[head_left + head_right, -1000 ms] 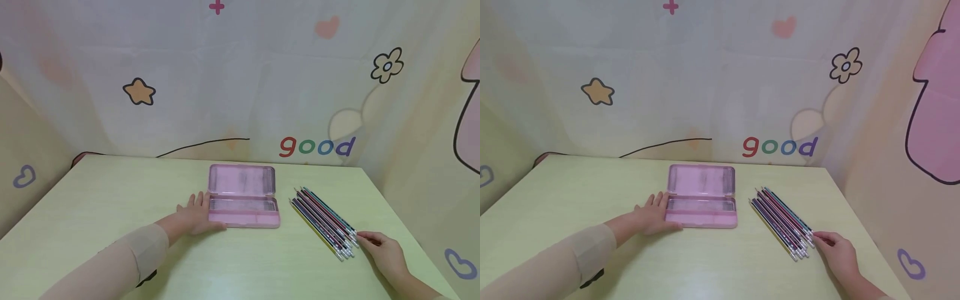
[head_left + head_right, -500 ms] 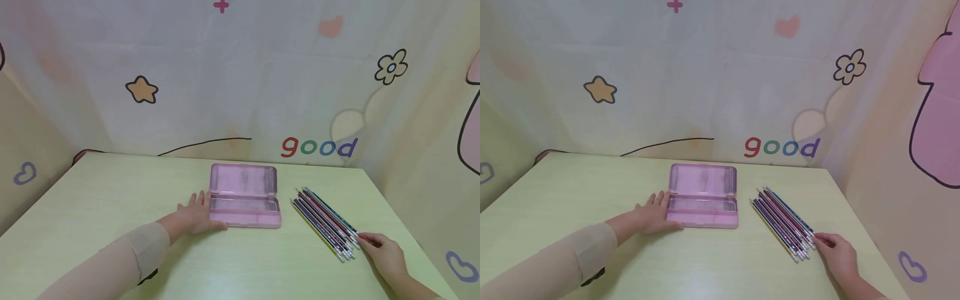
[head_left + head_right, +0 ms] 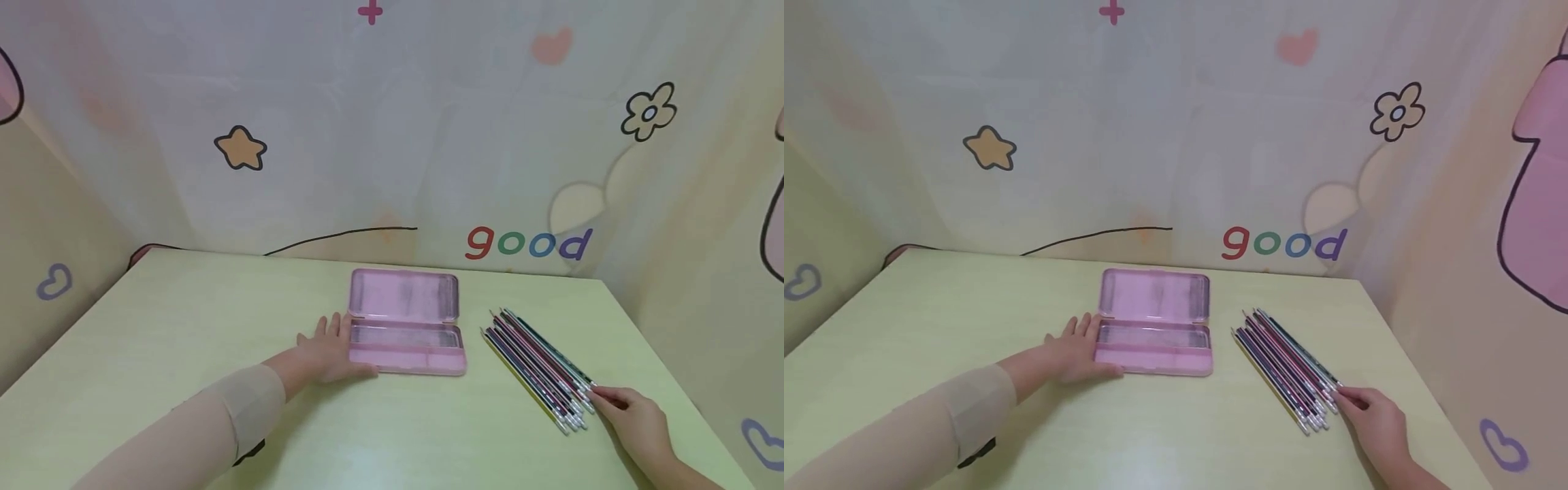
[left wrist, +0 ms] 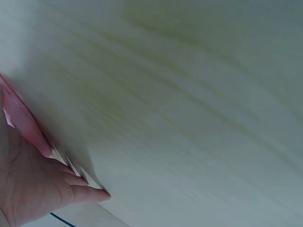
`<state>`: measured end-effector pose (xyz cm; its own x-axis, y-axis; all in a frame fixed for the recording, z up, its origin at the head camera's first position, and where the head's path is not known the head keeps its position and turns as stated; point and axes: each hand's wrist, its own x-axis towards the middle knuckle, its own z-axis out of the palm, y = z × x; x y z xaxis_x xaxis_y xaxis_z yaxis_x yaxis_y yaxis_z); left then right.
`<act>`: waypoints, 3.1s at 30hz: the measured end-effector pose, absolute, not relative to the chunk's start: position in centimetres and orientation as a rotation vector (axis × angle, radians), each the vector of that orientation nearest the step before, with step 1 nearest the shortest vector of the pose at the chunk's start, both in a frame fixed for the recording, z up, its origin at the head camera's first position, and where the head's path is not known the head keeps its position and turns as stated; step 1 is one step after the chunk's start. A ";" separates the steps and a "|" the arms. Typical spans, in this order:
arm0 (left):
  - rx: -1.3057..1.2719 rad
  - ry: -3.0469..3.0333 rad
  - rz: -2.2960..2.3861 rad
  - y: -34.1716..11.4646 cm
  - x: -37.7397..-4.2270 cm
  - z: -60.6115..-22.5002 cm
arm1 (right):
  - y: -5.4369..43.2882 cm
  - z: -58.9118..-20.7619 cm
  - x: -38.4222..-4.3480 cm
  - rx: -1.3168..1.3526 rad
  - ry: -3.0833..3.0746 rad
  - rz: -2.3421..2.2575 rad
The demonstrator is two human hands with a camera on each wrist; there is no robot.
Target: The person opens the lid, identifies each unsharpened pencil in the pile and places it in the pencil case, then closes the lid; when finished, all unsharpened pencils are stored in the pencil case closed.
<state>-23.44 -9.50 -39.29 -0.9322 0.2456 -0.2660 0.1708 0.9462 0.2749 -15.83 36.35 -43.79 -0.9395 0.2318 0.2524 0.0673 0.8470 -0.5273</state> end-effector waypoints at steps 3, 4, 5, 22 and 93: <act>0.287 2.804 0.347 -9.7 -23.5 -39.2 | 36.2 -43.7 -16.0 -0.217 -2.717 0.761; 0.280 2.803 0.343 -9.7 -23.5 -39.2 | 36.1 -43.6 -16.1 -0.220 -2.722 0.766; 0.279 2.800 0.343 -9.7 -23.4 -39.2 | 36.1 -43.5 -16.0 -0.233 -2.729 0.782; 0.312 2.804 0.327 -9.5 -23.5 -39.5 | 36.7 -39.7 -15.6 -0.290 -2.651 0.981; 0.316 2.812 0.370 -9.5 -23.6 -39.9 | 21.8 -39.0 -25.2 0.313 -2.926 1.194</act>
<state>-23.61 -9.52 -39.87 -0.9347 0.2505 -0.2521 0.1767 0.9431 0.2817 -25.19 21.77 -38.98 -0.9800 -0.1945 0.0426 -0.1689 0.6981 -0.6958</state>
